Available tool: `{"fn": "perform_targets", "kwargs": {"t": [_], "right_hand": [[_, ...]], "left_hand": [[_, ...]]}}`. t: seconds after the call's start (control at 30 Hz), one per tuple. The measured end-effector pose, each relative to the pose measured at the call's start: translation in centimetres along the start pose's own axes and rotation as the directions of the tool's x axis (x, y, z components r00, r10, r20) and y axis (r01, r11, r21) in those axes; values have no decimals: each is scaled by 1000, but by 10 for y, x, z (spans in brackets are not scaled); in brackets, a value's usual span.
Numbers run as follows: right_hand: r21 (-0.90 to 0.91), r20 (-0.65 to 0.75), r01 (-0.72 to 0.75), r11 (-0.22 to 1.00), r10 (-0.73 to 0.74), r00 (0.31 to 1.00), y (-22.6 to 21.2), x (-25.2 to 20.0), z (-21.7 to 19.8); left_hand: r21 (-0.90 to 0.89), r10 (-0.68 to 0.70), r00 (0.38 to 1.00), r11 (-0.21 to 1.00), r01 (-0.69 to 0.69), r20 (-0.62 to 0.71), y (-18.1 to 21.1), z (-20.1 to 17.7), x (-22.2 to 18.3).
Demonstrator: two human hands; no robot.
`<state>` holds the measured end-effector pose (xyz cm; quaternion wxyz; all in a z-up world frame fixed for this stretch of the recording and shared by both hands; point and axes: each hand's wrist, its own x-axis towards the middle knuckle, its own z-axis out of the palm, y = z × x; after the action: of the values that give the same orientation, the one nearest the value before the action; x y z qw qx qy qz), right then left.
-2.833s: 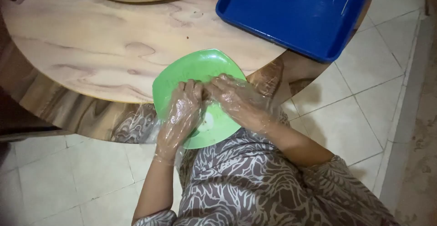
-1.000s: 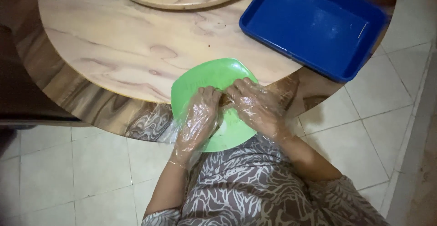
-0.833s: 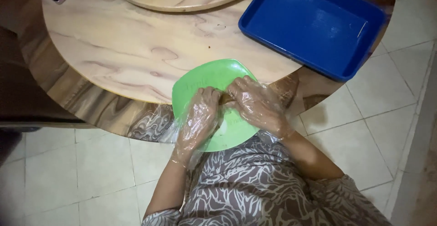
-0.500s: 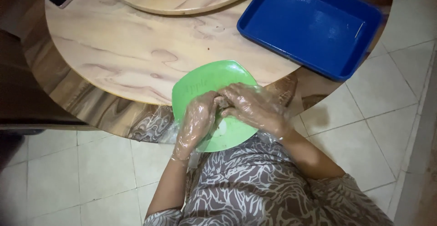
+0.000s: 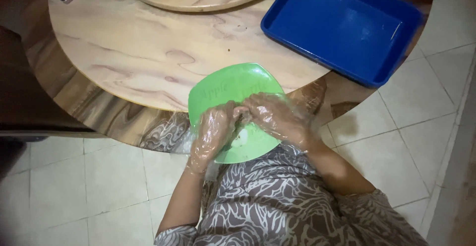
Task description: Kneading and shaping a small piece of brown dough on a green plate.
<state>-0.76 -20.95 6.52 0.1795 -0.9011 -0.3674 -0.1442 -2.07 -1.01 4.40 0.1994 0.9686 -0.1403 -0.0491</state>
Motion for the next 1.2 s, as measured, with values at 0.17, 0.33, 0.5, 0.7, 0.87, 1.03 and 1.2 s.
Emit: {"fn": "perform_targets", "kwargs": {"t": [0.17, 0.33, 0.5, 0.7, 0.87, 1.03, 1.2], "right_hand": [[543, 375, -342, 767, 143, 916, 5, 11, -29], [426, 337, -381, 820, 247, 908, -11, 11, -29], [422, 251, -294, 858, 201, 947, -2, -3, 4], [657, 164, -216, 722, 142, 976, -6, -6, 16], [695, 139, -164, 700, 92, 986, -28, 12, -57], [447, 100, -152, 881, 120, 988, -18, -6, -31], [462, 6, -138, 876, 152, 988, -20, -6, -20]], "left_hand": [[-430, 185, 983, 886, -175, -18, 23, -56, -15], [-519, 170, 985, 839, -161, -32, 27, -57, -10], [-463, 126, 992, 879, -114, -7, 3, -5, 3], [-267, 215, 966, 932, -247, -141, 2, -12, -6], [-590, 115, 986, 790, -166, -125, -2, -36, -16], [-691, 107, 991, 711, -129, -75, 11, -42, -16], [-438, 245, 956, 850, -292, -163, 9, -25, -15]]}}
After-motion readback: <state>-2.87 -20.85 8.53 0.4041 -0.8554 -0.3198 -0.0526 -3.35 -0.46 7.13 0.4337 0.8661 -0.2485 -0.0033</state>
